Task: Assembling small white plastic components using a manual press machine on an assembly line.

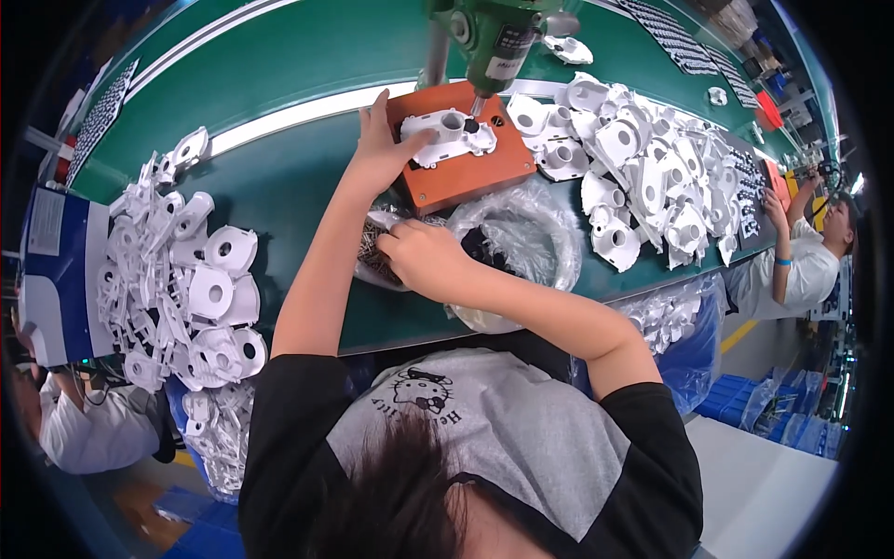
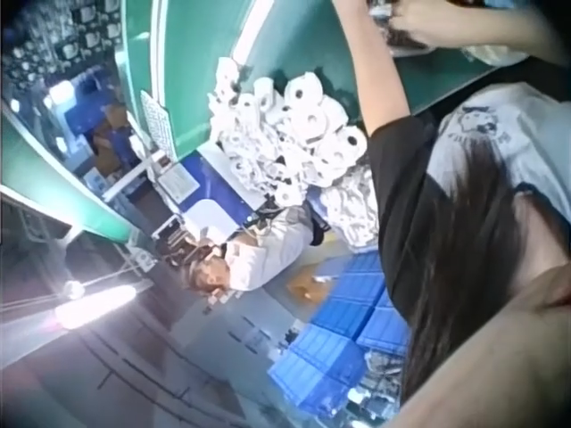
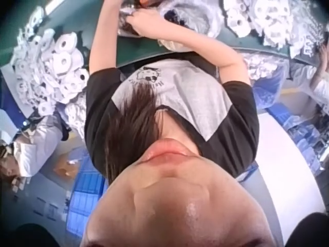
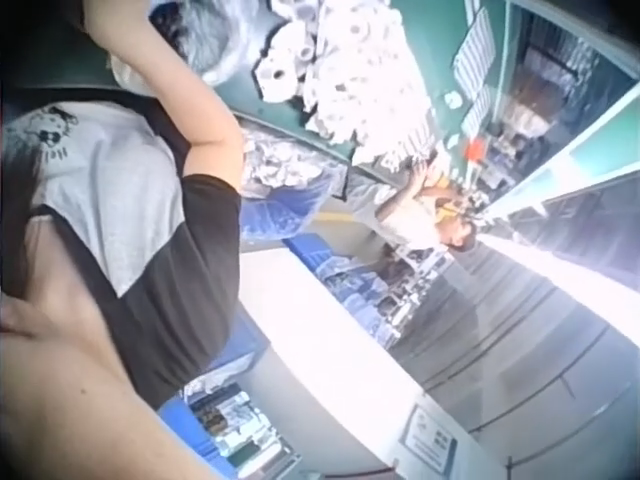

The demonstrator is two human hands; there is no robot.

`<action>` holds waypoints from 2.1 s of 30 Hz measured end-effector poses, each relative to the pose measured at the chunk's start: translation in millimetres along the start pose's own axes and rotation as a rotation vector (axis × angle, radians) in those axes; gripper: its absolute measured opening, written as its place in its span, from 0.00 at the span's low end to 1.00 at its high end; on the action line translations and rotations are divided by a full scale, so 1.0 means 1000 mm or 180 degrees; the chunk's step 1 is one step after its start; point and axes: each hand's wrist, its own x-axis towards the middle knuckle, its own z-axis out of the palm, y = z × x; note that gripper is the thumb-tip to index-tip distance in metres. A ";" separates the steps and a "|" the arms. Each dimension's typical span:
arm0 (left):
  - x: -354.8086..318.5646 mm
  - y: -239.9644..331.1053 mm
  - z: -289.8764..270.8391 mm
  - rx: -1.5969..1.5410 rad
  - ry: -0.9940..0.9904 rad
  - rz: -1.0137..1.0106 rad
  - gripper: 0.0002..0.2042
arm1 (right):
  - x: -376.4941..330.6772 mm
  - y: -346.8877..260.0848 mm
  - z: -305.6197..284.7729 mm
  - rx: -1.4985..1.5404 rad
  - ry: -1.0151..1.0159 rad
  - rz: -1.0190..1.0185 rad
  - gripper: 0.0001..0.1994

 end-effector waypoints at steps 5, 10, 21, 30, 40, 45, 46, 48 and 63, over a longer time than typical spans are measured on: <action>0.000 0.012 -0.002 -0.0474 -0.0309 -0.0248 0.47 | 0.001 0.003 -0.011 0.0510 -0.0018 0.0042 0.06; 0.002 0.010 0.000 -0.0543 -0.0301 -0.0125 0.46 | 0.000 0.007 -0.038 0.2046 0.0150 0.0319 0.06; 0.004 0.007 0.000 -0.0210 -0.0302 -0.0044 0.43 | -0.015 0.107 -0.113 0.1204 0.1184 0.1127 0.12; 0.005 0.001 0.000 -0.0136 -0.0226 0.0077 0.42 | 0.027 0.124 -0.092 0.1532 0.1514 0.1326 0.10; 0.005 0.004 -0.001 -0.0097 -0.0228 -0.0032 0.42 | 0.031 0.131 -0.082 0.1052 0.1417 0.1043 0.09; 0.006 0.002 0.001 -0.0166 -0.0202 0.0021 0.42 | 0.015 0.132 -0.077 0.1002 0.1529 0.0527 0.10; 0.006 0.002 0.000 -0.0176 -0.0209 -0.0016 0.42 | 0.012 0.128 -0.077 0.0632 0.1582 0.0266 0.11; 0.004 0.006 0.001 -0.0193 -0.0243 -0.0050 0.42 | 0.008 0.123 -0.073 0.0577 0.1599 0.0279 0.11; -0.004 0.026 -0.002 -0.0133 -0.0046 -0.0021 0.40 | -0.014 0.130 -0.089 0.0541 0.1418 0.0557 0.18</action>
